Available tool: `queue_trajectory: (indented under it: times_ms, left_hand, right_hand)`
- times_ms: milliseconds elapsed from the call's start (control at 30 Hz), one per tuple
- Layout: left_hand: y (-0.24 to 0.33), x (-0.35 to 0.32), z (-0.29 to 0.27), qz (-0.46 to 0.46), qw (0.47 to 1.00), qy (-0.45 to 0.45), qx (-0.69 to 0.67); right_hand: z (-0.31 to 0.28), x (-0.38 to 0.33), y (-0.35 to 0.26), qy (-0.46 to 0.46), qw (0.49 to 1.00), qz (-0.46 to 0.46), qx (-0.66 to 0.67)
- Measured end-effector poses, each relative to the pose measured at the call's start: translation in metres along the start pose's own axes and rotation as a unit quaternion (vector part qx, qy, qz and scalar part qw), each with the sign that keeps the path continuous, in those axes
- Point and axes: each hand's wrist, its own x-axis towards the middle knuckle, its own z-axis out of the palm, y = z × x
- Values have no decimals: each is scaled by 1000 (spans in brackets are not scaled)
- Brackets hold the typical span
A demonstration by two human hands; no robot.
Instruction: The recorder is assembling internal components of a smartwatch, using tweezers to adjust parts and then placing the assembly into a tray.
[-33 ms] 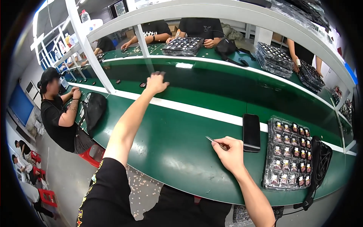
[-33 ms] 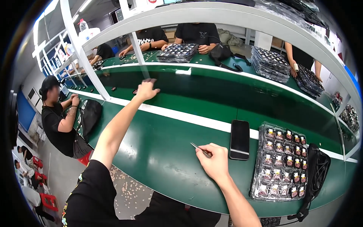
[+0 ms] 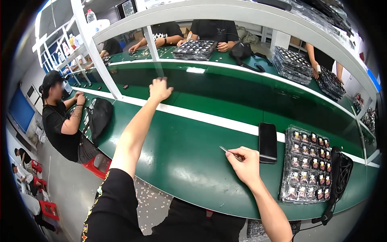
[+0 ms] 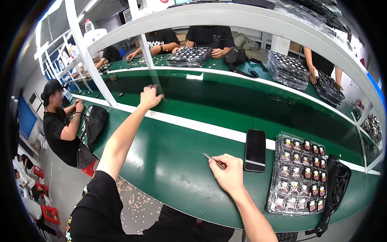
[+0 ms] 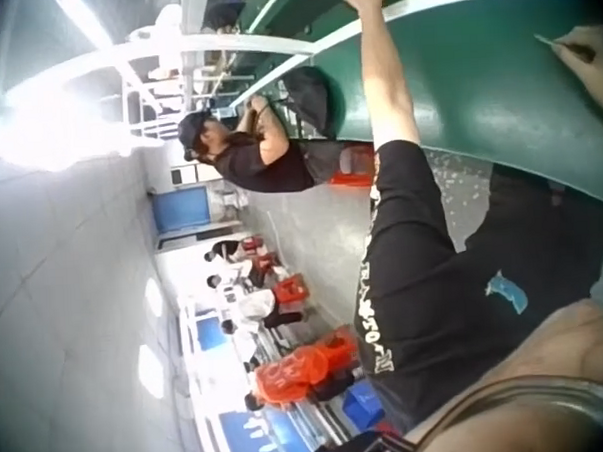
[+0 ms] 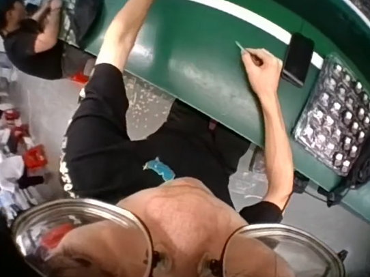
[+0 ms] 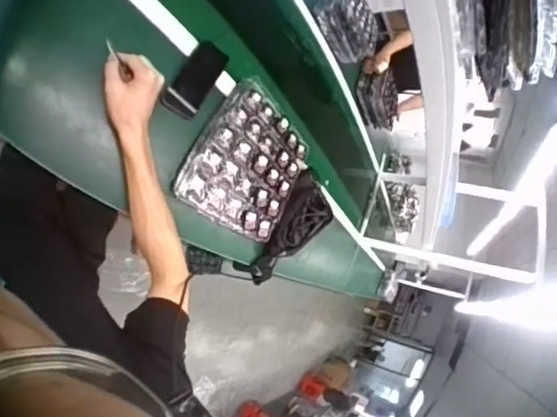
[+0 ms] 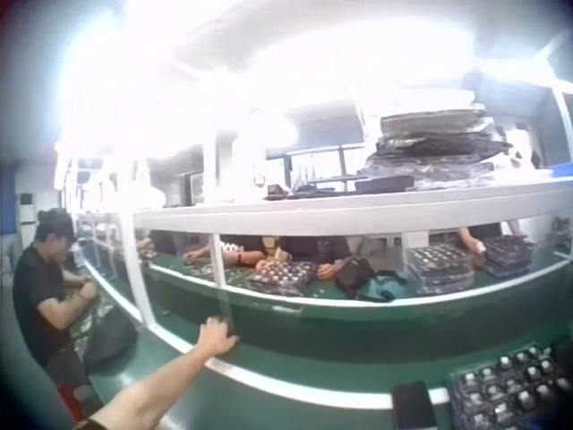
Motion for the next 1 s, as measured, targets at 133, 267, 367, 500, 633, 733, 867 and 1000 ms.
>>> queue_trajectory:
  times_ms: [133, 267, 367, 500, 633, 733, 867, 1000]
  left_hand:
    - [-57, -20, 30, -165, 983, 57, -51]
    - [-62, -18, 34, -72, 990, 65, -106]
    - [-60, -20, 34, -60, 987, 101, -107]
    - [-46, -38, 22, 18, 981, 110, -160]
    - [39, -108, -20, 157, 933, 14, -323]
    - [97, -163, -60, 250, 881, -125, -382]
    - [124, -187, -79, 364, 791, -231, -434]
    - [137, -200, -92, 380, 762, -260, -456]
  right_hand:
    - [-2, -1, 7, 20, 1000, -6, 1]
    - [-2, -2, 0, 6, 1000, 5, -18]
    - [-2, -3, 0, 11, 1000, 10, -13]
    - [0, -7, 3, 19, 1000, 12, 7]
    - [-2, -10, 7, 39, 997, 52, 44]
    - [-5, -9, 15, 64, 989, 72, 110]
    - [-10, -2, 3, 68, 978, 138, 144]
    - [-12, 3, -4, 57, 976, 161, 132]
